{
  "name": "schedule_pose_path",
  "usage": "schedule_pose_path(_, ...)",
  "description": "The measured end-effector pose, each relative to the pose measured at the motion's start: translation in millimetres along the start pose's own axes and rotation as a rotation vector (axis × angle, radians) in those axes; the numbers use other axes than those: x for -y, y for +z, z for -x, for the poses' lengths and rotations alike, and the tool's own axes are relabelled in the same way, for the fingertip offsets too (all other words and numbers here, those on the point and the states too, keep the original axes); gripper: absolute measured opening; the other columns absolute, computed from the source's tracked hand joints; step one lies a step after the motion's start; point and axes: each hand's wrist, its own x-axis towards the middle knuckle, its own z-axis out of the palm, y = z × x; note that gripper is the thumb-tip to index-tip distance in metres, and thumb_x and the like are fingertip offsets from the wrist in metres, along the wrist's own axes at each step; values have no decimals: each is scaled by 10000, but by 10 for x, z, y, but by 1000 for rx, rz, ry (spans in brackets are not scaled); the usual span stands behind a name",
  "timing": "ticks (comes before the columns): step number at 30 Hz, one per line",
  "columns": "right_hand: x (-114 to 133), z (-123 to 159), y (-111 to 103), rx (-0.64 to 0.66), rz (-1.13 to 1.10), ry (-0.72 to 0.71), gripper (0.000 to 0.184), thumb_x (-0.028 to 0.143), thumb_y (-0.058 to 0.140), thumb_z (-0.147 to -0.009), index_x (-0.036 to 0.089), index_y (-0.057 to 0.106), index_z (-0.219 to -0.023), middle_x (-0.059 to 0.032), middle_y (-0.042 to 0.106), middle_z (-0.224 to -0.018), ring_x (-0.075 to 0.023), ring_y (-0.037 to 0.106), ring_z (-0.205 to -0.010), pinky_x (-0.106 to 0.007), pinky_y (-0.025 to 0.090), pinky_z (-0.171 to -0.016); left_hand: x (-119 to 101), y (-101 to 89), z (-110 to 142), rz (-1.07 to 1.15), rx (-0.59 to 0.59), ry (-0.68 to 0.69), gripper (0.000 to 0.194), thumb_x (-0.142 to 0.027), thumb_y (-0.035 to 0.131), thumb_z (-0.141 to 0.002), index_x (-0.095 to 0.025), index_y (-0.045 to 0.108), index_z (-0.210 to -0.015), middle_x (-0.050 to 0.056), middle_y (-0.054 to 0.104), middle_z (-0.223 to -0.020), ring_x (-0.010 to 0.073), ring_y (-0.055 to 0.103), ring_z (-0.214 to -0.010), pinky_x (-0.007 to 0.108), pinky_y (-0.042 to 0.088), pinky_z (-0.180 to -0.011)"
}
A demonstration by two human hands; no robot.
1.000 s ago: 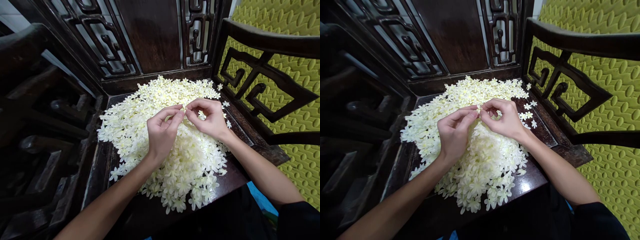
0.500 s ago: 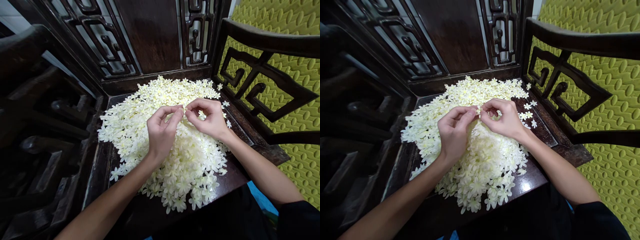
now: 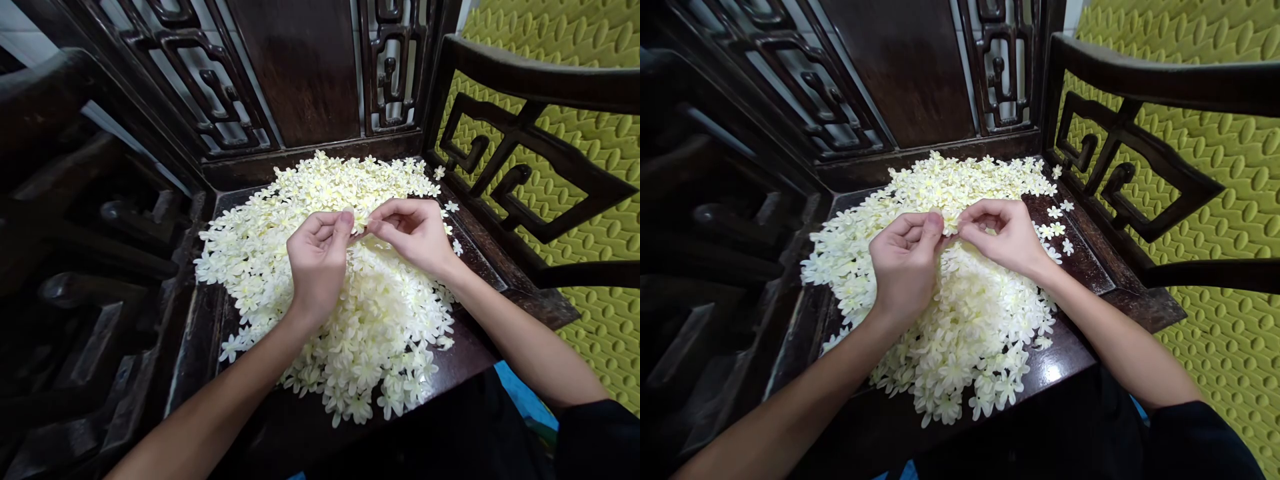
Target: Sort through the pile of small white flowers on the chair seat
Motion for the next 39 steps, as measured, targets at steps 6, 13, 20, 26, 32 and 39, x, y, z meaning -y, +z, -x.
schedule_pose_path(6,31,-29,10,-4,-147,87,22,141,788,-711,136,776,-727,-13,739,-686,-89,629,-570,-205,495,-526,-55,22,21,113,20,-114,255,-398,792,-838,-173,674,-822,23,657,-794,146,672,-813,327,620,-870)
schedule_pose_path(13,-19,-37,-24,-28,-226,103,33,149,754,-776,149,770,-747,-4,715,-655,-89,607,-560,-225,478,-539,-66,57,25,113,24,-37,253,-382,814,-820,-179,677,-883,25,668,-869,135,666,-835,325,623,-876)
schedule_pose_path(20,-45,-78,-68,-58,-299,127,86,133,719,-779,167,759,-711,8,676,-629,-84,557,-532,-235,432,-513,-41,9,-25,111,-42,4,245,-356,806,-832,-197,654,-939,14,661,-869,127,666,-835,343,623,-920)
schedule_pose_path(26,25,-81,-96,-116,-200,47,171,140,695,-798,163,721,-631,13,641,-584,-78,526,-514,-231,420,-505,46,-27,-74,223,-81,-29,225,-314,829,-809,-192,672,-913,14,639,-938,145,663,-947,421,620,-994)
schedule_pose_path(32,40,-38,-37,43,-114,20,72,196,780,-806,140,754,-769,-14,719,-719,-95,613,-624,-230,482,-581,30,4,-27,198,-4,-35,236,-365,831,-809,-178,728,-908,39,697,-959,157,695,-948,375,609,-979)
schedule_pose_path(39,30,-24,-8,143,-188,8,155,228,841,-789,138,757,-884,-25,738,-844,-99,658,-712,-238,563,-684,10,18,-19,163,-3,-29,223,-380,825,-819,-211,762,-949,37,742,-990,141,704,-937,261,581,-883)
